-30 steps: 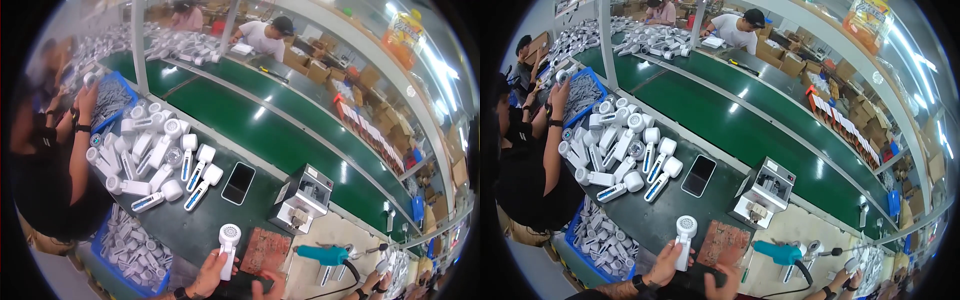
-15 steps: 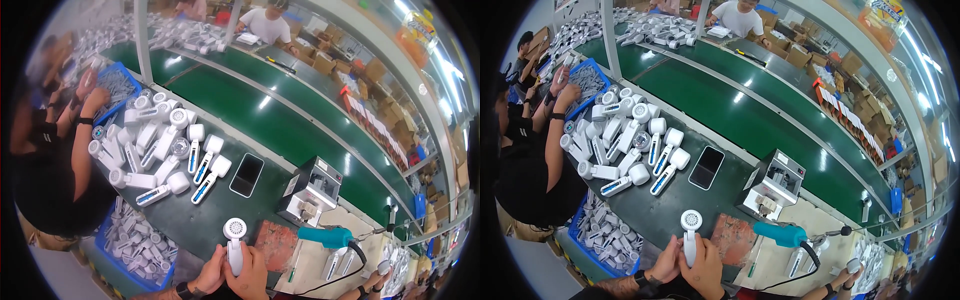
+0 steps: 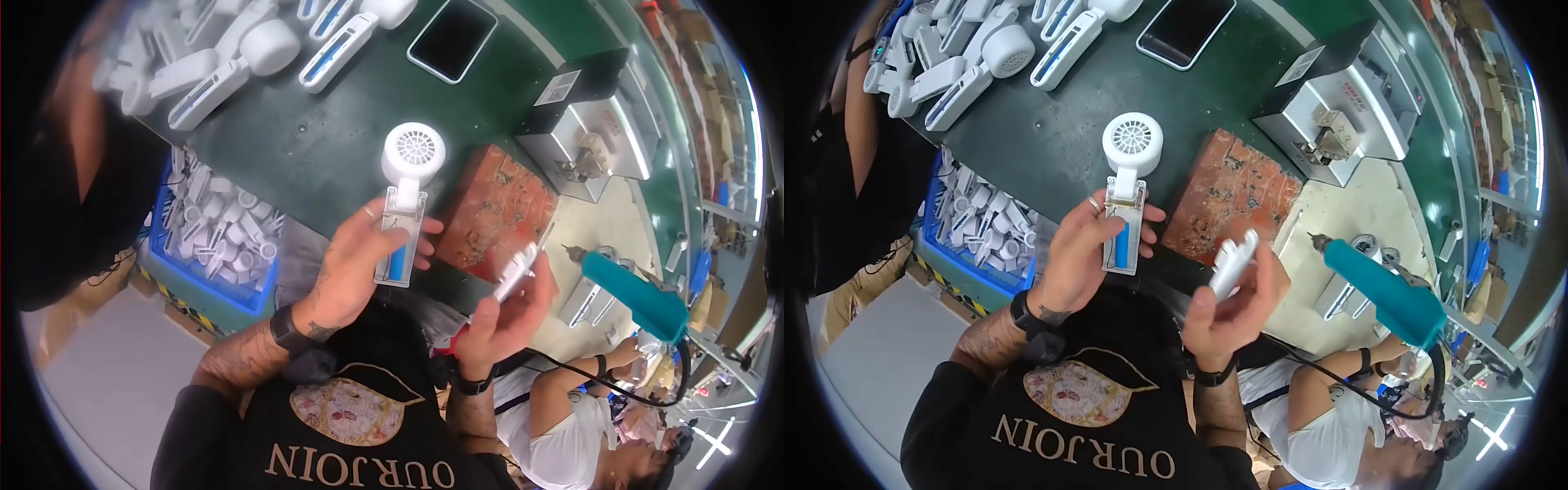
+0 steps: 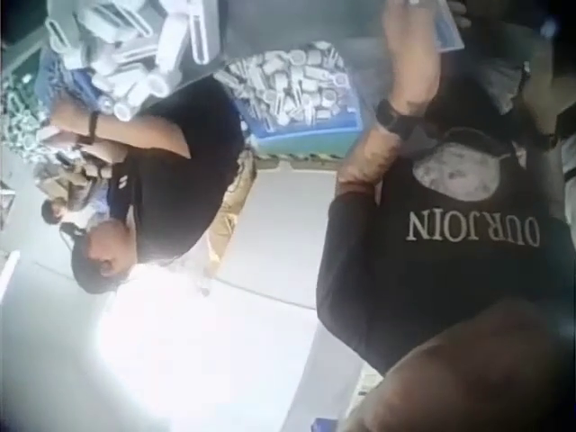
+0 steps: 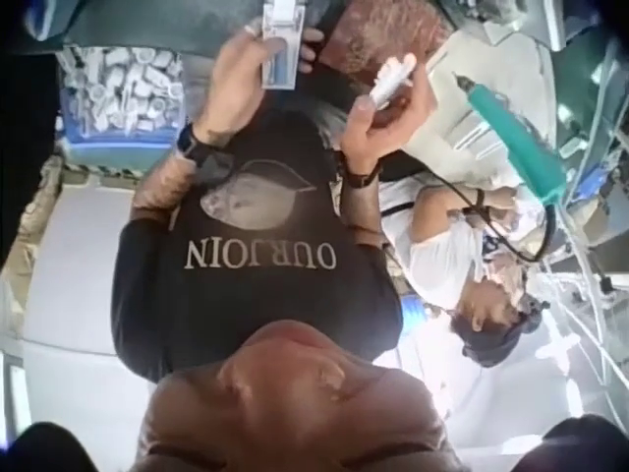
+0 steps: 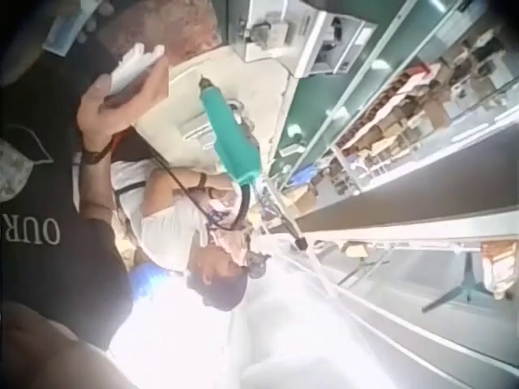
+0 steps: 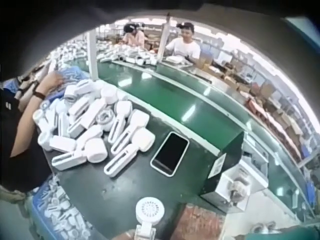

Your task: The person assembles a handheld fan by fitting a plastic cover onto the handle and driving a screw into the casing with a power screwdriver. After completing the assembly, the person places the finished fan onto the conveyor belt and picks up another to repeat the process.

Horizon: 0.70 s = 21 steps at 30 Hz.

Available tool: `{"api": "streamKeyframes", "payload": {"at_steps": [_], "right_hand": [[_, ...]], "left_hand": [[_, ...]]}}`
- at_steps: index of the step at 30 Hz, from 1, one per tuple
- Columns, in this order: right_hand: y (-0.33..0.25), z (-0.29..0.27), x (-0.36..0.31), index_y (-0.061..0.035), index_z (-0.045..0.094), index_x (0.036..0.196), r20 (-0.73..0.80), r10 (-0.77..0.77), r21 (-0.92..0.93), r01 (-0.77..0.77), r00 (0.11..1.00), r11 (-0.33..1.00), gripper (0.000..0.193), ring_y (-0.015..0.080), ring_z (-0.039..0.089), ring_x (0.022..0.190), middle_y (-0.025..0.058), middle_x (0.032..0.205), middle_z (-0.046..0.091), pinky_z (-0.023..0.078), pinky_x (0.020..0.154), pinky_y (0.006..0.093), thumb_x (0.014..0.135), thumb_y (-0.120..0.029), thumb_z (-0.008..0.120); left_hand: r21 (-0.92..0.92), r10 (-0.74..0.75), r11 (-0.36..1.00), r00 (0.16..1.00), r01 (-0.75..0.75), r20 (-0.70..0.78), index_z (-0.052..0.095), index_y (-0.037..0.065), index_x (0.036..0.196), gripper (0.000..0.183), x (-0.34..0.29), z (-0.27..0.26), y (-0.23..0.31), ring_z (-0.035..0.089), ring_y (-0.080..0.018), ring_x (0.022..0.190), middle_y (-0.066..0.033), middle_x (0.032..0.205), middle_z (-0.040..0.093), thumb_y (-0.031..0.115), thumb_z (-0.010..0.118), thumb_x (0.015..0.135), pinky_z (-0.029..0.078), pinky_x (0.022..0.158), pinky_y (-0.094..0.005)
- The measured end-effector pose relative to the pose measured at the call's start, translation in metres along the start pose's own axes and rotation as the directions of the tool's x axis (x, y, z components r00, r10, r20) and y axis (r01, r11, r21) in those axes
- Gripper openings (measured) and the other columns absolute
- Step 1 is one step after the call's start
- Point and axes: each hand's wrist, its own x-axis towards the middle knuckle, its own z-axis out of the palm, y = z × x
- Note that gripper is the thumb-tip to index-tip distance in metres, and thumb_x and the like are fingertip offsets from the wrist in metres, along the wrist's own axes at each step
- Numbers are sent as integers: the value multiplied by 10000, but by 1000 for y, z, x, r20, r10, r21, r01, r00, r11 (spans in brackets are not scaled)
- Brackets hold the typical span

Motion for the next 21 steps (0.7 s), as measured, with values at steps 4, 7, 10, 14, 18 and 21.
{"api": "streamKeyframes", "payload": {"at_steps": [4,7,10,14,18,21], "right_hand": [[21,-12,-31,92,392,1460,-3,89,-45,-89,996,995,784,139,503,924,98,1217,489,405,715,242,931,-429,643],[25,-15,-46,102,392,1451,16,69,-41,-68,998,997,810,142,500,884,116,1211,481,404,693,247,921,-460,639],[29,-16,-54,105,389,1445,25,12,-15,-11,1000,1000,835,157,504,840,143,1210,474,409,663,264,912,-491,629],[40,-11,-65,107,372,1443,-9,1,3,0,1000,1000,847,181,507,808,160,1172,460,421,621,295,910,-503,621],[46,-10,-63,101,365,1441,35,-46,-28,47,998,998,834,188,508,808,167,1169,457,428,617,302,915,-494,621],[47,-7,-64,96,359,1442,29,-78,-16,79,997,997,823,188,512,815,178,1193,466,435,637,294,920,-483,623]], "left_hand": [[59,-41,997,996,46,-76,528,-12,1290,352,-1,-3,-5,655,-186,930,-178,1158,673,198,535,1008,564,807,-346],[106,-36,993,993,49,-117,550,-6,1258,319,-8,-1,-9,660,-175,882,-166,1113,689,207,542,1020,567,768,-326],[148,-13,989,992,31,-122,551,-18,1246,293,-13,0,-16,659,-162,870,-145,1087,697,183,537,1033,564,764,-311],[158,-11,987,992,31,-126,542,-31,1254,272,-12,3,-19,656,-151,887,-130,1090,698,138,527,1041,556,789,-302],[184,37,983,991,-12,-131,535,-37,1260,272,-9,7,-19,655,-148,905,-131,1114,694,128,524,1043,555,811,-302],[171,100,982,987,-78,-129,532,-37,1265,274,-6,8,-20,650,-145,930,-131,1149,684,119,532,1040,554,836,-303]]}}
